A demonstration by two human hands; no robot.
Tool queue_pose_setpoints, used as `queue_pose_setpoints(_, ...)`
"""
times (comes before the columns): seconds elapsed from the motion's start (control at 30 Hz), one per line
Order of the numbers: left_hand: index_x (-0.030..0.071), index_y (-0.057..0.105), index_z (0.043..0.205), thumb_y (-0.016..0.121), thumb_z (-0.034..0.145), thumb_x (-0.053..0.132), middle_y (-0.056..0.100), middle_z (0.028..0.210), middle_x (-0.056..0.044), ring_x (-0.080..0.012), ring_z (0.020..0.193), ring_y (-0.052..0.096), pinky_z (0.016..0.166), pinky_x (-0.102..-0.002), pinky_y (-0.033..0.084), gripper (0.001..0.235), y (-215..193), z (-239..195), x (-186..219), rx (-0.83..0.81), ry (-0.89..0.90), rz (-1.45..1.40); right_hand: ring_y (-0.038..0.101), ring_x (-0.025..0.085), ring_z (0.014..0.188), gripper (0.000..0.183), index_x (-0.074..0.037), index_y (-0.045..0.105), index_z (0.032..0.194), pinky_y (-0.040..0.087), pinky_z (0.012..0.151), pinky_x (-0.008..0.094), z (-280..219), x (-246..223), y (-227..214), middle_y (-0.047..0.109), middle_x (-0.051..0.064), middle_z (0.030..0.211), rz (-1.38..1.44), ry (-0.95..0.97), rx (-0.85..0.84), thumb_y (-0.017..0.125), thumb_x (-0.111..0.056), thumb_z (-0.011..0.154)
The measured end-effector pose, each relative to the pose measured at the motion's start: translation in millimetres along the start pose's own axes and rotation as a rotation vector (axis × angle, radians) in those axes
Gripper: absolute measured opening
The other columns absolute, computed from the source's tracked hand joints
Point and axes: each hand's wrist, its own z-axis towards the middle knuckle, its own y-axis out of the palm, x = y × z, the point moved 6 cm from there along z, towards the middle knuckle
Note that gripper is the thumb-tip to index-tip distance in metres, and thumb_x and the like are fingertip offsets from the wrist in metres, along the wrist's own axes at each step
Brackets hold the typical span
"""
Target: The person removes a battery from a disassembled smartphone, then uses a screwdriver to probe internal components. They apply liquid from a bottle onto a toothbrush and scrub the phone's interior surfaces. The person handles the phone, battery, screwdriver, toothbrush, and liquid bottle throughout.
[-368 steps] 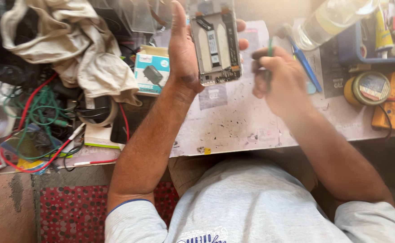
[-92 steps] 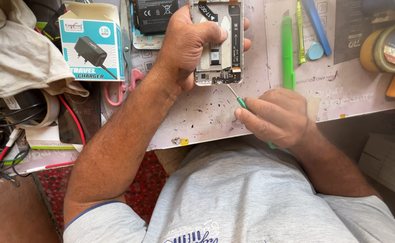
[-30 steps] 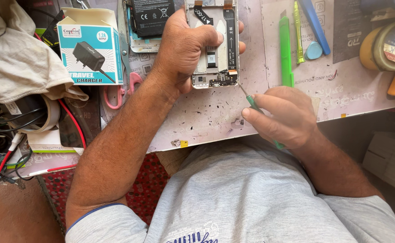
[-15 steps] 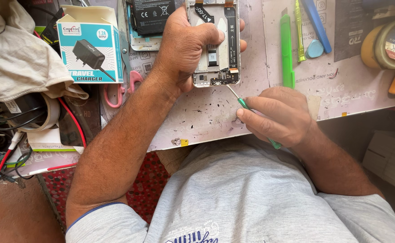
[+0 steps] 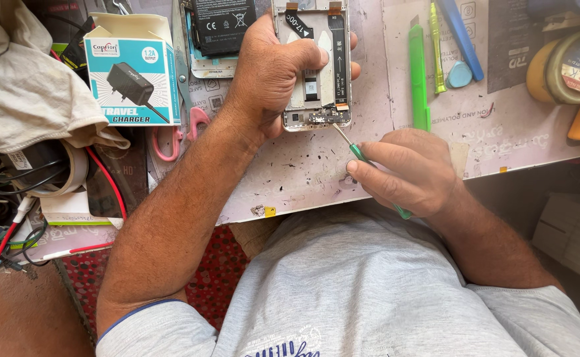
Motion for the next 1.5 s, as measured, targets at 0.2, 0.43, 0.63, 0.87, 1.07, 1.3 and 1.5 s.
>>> queue_pose_setpoints(0.2,-0.011,0.052,0.129,0.053,0.080,-0.008,0.072,0.114,-0.030,-0.0349,0.092,0.080,0.074,-0.046,0.074,0.049,0,1,-2,-0.005,0.008,0.007,0.068,0.021,0.078,0.025,-0.004,0.070,0.111,0.057,0.061,0.034,-5,0,-1,0.068,0.013,0.100,-0.018,0.005,0.011,0.083,-0.002,0.090)
queue_pose_setpoints(0.43,-0.009,0.051,0.127,0.052,0.081,-0.009,0.073,0.110,-0.026,-0.0322,0.090,0.080,0.072,-0.043,0.074,0.046,-1,1,-6,0.032,0.032,0.042,0.071,0.019,0.077,0.016,-0.002,0.067,0.099,0.057,0.058,0.034,-3,10,2,0.075,0.016,0.102,-0.097,0.052,0.155,0.070,0.001,0.083)
queue_pose_setpoints(0.63,-0.004,0.050,0.125,0.052,0.081,-0.010,0.073,0.110,-0.023,-0.0304,0.090,0.080,0.075,-0.041,0.074,0.044,3,0,-7,0.004,0.084,0.039,0.066,0.024,0.096,0.027,-0.008,0.068,0.105,0.048,0.082,0.042,14,15,6,0.076,0.010,0.116,-0.141,0.101,0.008,0.090,-0.018,0.093)
queue_pose_setpoints(0.87,-0.006,0.053,0.122,0.056,0.080,-0.008,0.075,0.108,-0.021,-0.0271,0.089,0.080,0.076,-0.041,0.073,0.042,-3,1,-10,0.037,0.104,0.120,0.069,0.025,0.099,0.025,-0.009,0.069,0.104,0.049,0.085,0.040,19,19,12,0.078,0.006,0.113,-0.094,0.104,-0.026,0.090,-0.012,0.091)
queue_pose_setpoints(1.07,-0.005,0.055,0.120,0.061,0.079,-0.007,0.076,0.106,-0.020,-0.0249,0.088,0.079,0.079,-0.039,0.070,0.041,-6,4,-17,0.029,0.122,0.107,0.068,0.026,0.098,0.027,-0.009,0.066,0.103,0.050,0.086,0.040,16,22,12,0.077,0.005,0.111,-0.061,0.116,-0.005,0.091,-0.009,0.092)
queue_pose_setpoints(1.3,-0.006,0.053,0.124,0.059,0.082,-0.008,0.074,0.107,-0.022,-0.0274,0.087,0.080,0.079,-0.041,0.073,0.043,-3,3,-16,0.001,0.148,0.141,0.069,0.025,0.100,0.032,-0.010,0.064,0.103,0.050,0.085,0.040,19,23,15,0.077,0.003,0.109,-0.053,0.128,-0.022,0.094,-0.013,0.090)
queue_pose_setpoints(1.5,-0.004,0.050,0.124,0.058,0.081,-0.008,0.074,0.106,-0.020,-0.0261,0.087,0.081,0.075,-0.040,0.074,0.044,-4,4,-20,0.018,0.151,0.154,0.070,0.025,0.102,0.034,-0.010,0.063,0.105,0.051,0.087,0.041,14,27,17,0.076,0.004,0.109,-0.050,0.141,-0.047,0.094,-0.011,0.091)
